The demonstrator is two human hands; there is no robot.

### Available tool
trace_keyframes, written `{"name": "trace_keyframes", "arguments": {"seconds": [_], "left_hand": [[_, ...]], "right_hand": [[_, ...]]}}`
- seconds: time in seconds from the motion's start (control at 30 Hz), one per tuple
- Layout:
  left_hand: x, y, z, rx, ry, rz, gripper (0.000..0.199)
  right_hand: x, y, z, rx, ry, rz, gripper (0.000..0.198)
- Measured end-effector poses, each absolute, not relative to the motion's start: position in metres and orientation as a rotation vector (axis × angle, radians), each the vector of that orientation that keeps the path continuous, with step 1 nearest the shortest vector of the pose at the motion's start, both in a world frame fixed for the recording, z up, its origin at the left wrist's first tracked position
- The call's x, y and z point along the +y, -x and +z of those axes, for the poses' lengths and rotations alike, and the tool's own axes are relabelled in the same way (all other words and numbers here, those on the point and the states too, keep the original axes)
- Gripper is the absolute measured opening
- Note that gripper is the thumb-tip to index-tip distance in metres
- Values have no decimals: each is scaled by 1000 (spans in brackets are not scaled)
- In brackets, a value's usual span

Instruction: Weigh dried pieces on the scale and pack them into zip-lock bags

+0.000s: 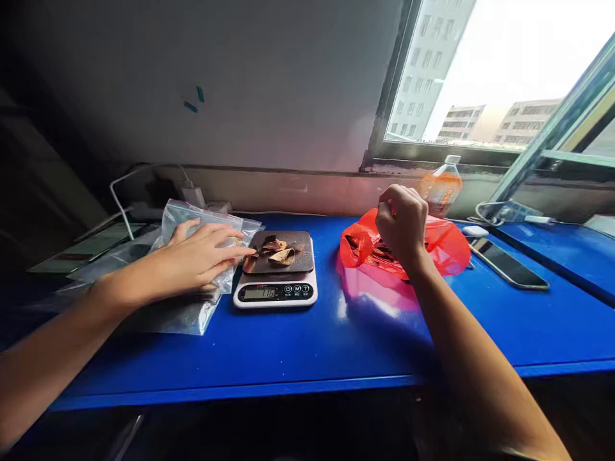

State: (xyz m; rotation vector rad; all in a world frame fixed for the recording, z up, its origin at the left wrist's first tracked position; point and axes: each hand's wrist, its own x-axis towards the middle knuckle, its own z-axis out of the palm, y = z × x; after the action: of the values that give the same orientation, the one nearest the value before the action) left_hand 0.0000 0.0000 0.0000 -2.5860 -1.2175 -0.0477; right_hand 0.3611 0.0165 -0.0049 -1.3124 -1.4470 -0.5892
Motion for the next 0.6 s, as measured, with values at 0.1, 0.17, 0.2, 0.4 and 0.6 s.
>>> {"name": "trace_keyframes", "arguments": {"seconds": [0.1, 0.17, 0.2, 0.4, 0.6], "left_hand": [[2, -1, 2, -1198, 2559, -145, 38], [4, -4, 6, -1184, 2545, -204, 36], [5, -6, 10, -1174, 2542, -229, 35], [18, -32, 27, -1018, 2698, -242, 30], [37, -51, 28, -926, 2770, -71, 26]], "right_hand": [[17, -361, -6, -1442, 1306, -588, 12], [17, -362, -7, -1444, 1285, -585, 12], [18, -362, -7, -1449, 1270, -583, 12], [21, -361, -10, -1518, 1215, -567, 14], [23, -357, -13, -1609, 1151, -560, 17]]}}
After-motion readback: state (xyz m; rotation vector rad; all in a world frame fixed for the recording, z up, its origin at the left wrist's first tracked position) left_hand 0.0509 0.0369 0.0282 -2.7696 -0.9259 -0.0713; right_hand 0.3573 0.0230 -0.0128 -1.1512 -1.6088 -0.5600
